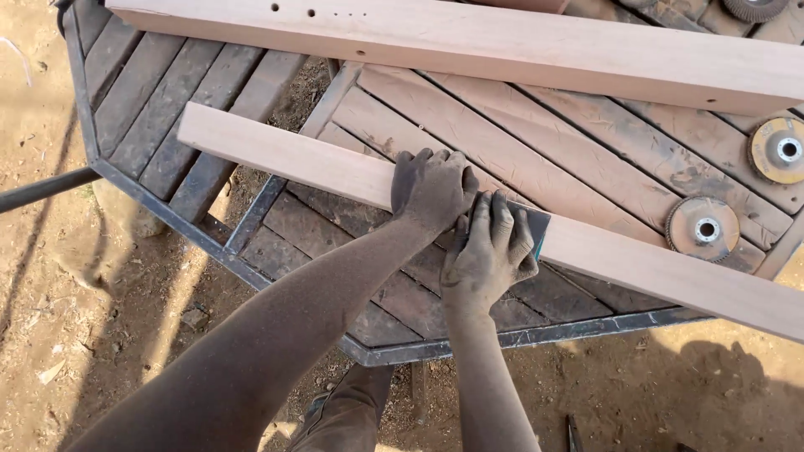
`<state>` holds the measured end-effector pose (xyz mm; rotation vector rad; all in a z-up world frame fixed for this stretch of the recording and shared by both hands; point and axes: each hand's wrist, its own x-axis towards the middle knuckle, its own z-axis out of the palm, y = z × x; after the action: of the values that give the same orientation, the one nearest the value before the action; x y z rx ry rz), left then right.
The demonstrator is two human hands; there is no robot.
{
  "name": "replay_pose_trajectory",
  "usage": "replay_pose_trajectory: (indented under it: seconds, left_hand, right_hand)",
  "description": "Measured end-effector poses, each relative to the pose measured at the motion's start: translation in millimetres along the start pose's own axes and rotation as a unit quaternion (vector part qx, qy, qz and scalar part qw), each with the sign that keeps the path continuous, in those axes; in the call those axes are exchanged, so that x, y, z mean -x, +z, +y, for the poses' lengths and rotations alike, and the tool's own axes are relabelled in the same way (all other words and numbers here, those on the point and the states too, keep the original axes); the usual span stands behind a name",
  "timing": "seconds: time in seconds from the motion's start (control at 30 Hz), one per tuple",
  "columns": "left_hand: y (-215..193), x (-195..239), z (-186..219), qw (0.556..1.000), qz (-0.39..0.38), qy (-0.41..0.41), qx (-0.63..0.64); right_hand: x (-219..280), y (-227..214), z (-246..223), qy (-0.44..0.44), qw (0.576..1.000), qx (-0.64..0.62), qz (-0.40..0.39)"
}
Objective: A person is manually sanding a wooden beam with sandpaper on a workbench.
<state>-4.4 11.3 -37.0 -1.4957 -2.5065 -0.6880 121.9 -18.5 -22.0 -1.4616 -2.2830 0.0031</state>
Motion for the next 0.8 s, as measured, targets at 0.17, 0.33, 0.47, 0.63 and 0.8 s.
replay_pose_trajectory:
  seconds: [0.17, 0.33, 0.47, 0.63, 0.8]
  left_hand:
    - [30, 7, -55, 0.999, -0.029, 0.007, 0.032]
    - [-81, -19, -192, 0.953, -0.258, -0.133, -0.083]
    - [-54, -12, -237, 0.964, -0.193, -0.168, -0.069]
    - [-46, -15, -241, 0.963, -0.193, -0.188, -0.006]
    - [-48, -20, -245, 0.977, -0.123, -0.167, -0.050]
  right_hand:
    - [-5, -34, 80, -0.109, 0.993, 0.035, -0.002]
    - [-15, -62, 212, -0.049, 0.997, 0.039, -0.043]
    - [-6, -46, 198, 0.011, 0.995, 0.063, 0.082]
    - [29, 0, -24, 0.047, 0.996, -0.019, 0.070]
    - [48, 33, -176, -0.101, 0.985, -0.127, -0.054]
